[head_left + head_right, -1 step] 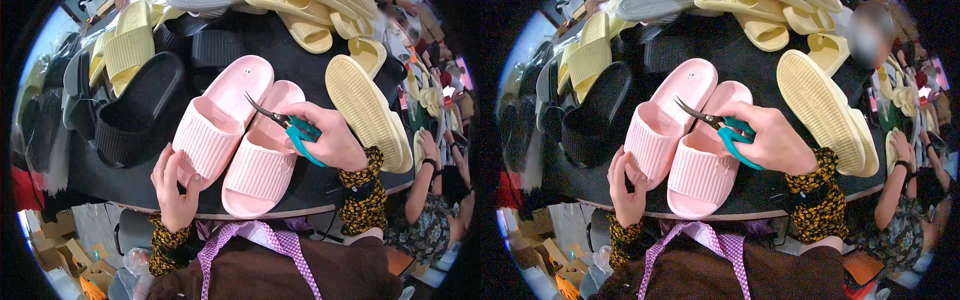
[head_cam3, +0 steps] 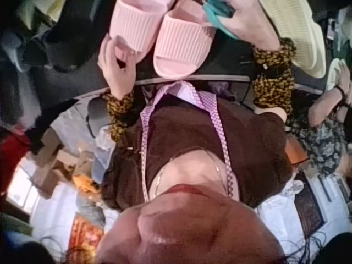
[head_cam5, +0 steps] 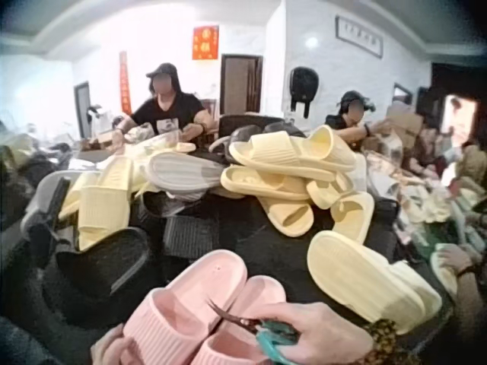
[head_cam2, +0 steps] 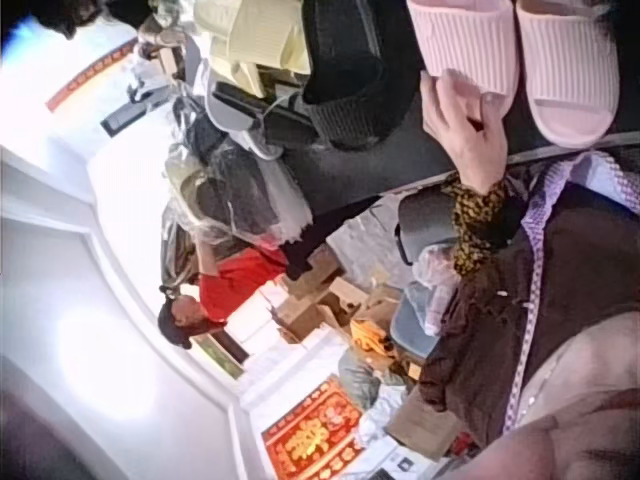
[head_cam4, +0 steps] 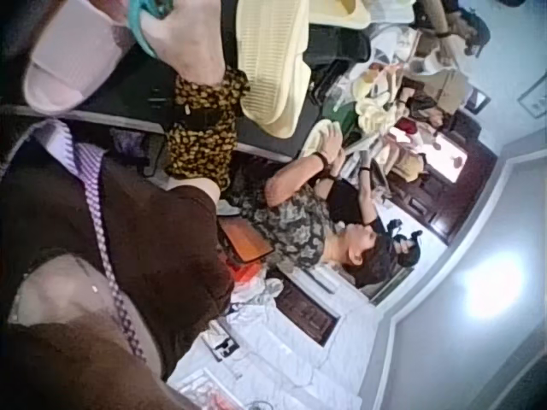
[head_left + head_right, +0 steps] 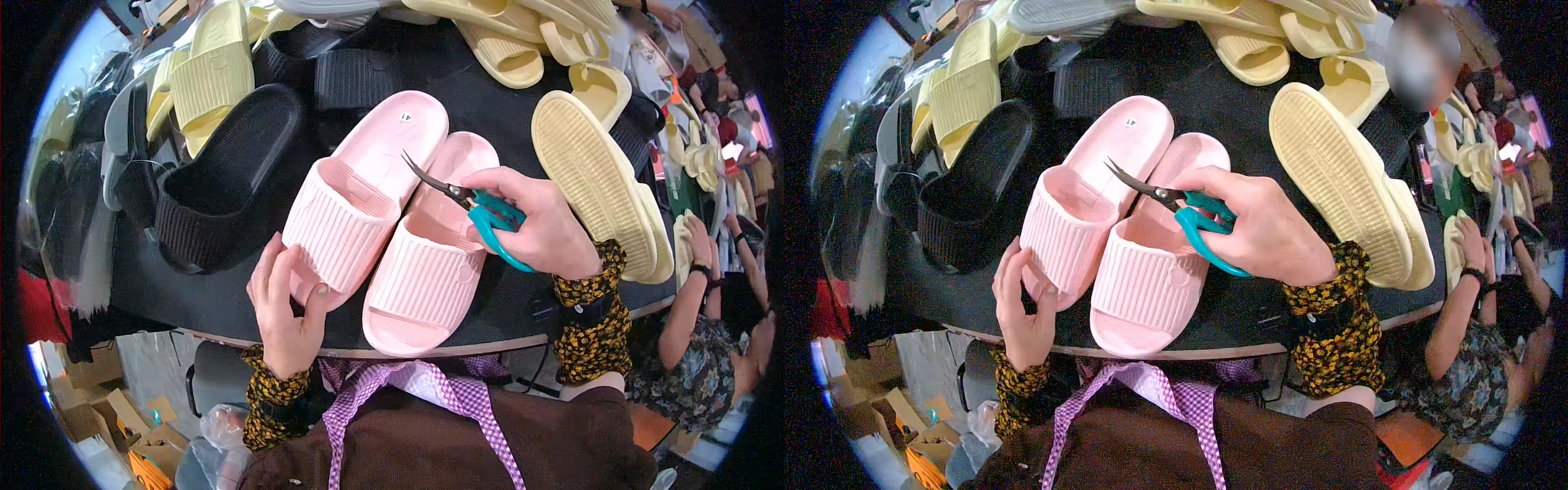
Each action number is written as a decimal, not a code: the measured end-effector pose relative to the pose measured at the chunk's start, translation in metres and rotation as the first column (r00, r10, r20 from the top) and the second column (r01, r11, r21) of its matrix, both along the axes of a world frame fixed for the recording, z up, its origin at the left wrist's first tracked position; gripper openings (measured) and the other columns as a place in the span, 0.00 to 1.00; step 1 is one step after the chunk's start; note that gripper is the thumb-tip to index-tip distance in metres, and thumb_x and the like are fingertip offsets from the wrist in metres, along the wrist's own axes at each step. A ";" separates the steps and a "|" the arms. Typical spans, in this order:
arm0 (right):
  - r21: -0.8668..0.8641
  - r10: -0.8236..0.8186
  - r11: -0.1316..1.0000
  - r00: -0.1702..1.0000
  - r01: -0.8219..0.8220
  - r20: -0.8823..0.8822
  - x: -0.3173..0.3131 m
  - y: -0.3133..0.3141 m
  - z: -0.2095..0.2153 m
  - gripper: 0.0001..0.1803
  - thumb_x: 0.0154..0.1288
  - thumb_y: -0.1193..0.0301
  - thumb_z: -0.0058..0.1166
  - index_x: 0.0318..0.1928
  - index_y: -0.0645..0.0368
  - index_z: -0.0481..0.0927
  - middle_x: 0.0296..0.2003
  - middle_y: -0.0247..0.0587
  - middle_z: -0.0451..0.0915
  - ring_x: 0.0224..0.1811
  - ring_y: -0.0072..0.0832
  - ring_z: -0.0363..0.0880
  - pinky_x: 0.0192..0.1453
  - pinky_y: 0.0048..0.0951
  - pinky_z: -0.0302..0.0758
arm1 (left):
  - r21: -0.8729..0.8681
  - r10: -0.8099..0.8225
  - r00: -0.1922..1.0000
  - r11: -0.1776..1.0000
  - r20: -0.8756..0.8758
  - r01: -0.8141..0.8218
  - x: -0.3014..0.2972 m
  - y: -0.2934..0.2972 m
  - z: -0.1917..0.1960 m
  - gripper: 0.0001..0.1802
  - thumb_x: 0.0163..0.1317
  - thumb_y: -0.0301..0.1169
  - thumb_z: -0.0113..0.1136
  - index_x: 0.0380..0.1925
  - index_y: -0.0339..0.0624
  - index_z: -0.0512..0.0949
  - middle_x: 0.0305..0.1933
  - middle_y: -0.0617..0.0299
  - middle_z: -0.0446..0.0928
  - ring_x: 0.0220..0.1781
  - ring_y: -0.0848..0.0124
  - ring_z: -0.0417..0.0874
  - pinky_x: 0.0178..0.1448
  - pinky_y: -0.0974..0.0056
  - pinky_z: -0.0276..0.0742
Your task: Trimming excess material from rubber slippers using scissors in a manufacturing setting.
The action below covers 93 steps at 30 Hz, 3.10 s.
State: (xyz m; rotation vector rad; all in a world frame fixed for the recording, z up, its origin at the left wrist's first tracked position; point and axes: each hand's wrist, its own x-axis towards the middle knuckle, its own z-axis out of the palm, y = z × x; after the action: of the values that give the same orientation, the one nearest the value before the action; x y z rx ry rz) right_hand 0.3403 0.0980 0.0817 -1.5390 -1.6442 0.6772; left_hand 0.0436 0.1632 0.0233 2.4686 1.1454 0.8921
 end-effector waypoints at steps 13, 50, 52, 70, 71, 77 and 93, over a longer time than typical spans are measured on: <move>-0.014 0.000 1.000 0.991 0.002 0.136 0.004 -0.006 -0.004 0.17 0.52 0.73 0.61 0.44 0.62 0.76 0.29 0.44 0.80 0.31 0.28 0.81 0.36 0.26 0.76 | 0.057 -0.001 1.000 0.998 0.007 0.001 -0.001 -0.005 0.000 0.30 0.48 0.23 0.60 0.55 0.35 0.67 0.59 0.40 0.66 0.59 0.47 0.68 0.62 0.53 0.60; 0.011 -0.038 0.999 0.925 0.046 -0.378 -0.010 -0.016 -0.007 0.19 0.57 0.76 0.59 0.49 0.66 0.70 0.29 0.33 0.78 0.28 0.14 0.74 0.29 0.17 0.70 | 0.069 0.033 0.996 0.997 0.088 -0.040 -0.005 -0.015 -0.007 0.33 0.48 0.27 0.62 0.56 0.34 0.64 0.55 0.42 0.68 0.57 0.48 0.69 0.61 0.50 0.60; 0.054 -0.120 0.989 0.965 0.136 -0.231 -0.026 -0.028 -0.007 0.20 0.57 0.75 0.60 0.49 0.66 0.72 0.28 0.34 0.79 0.29 0.14 0.75 0.31 0.18 0.72 | 0.054 -0.002 0.993 0.999 0.120 -0.005 -0.002 -0.019 -0.002 0.31 0.49 0.25 0.61 0.56 0.33 0.64 0.54 0.42 0.69 0.57 0.48 0.68 0.60 0.51 0.61; 0.221 -0.250 0.948 0.966 0.229 0.072 -0.037 -0.048 -0.008 0.18 0.58 0.72 0.58 0.48 0.64 0.72 0.28 0.48 0.79 0.28 0.31 0.80 0.34 0.28 0.75 | -0.562 0.133 0.765 0.757 0.630 0.332 -0.018 -0.010 0.029 0.36 0.53 0.15 0.46 0.64 0.30 0.50 0.55 0.48 0.69 0.56 0.66 0.71 0.60 0.64 0.65; 0.285 -0.258 0.928 0.966 0.240 0.026 -0.036 -0.049 -0.008 0.17 0.58 0.66 0.57 0.47 0.55 0.73 0.27 0.51 0.78 0.31 0.49 0.79 0.31 0.40 0.75 | -0.549 0.174 0.714 0.765 0.679 0.336 -0.020 -0.004 0.031 0.33 0.53 0.16 0.46 0.62 0.30 0.53 0.53 0.49 0.70 0.55 0.66 0.72 0.59 0.64 0.65; 0.237 -0.076 0.971 0.982 0.033 0.172 -0.020 -0.060 0.021 0.17 0.57 0.66 0.56 0.47 0.54 0.74 0.25 0.51 0.77 0.28 0.48 0.79 0.29 0.41 0.74 | -0.541 0.220 0.596 0.719 0.773 0.436 -0.047 0.045 0.041 0.20 0.61 0.28 0.50 0.51 0.29 0.66 0.49 0.53 0.74 0.50 0.67 0.75 0.54 0.65 0.70; 0.089 0.508 0.843 0.840 -0.530 0.190 -0.046 -0.047 0.067 0.21 0.55 0.70 0.57 0.51 0.49 0.74 0.29 0.42 0.79 0.28 0.40 0.79 0.33 0.33 0.75 | -0.643 0.074 0.723 0.524 0.687 0.558 0.004 0.130 0.079 0.20 0.60 0.31 0.50 0.48 0.28 0.73 0.47 0.51 0.77 0.48 0.64 0.78 0.54 0.65 0.71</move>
State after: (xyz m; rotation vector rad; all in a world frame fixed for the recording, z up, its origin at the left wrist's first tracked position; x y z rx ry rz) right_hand 0.2946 0.0509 0.1489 -1.0619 -2.2196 0.7104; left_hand 0.0472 0.2935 0.1023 1.2905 0.6395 0.7475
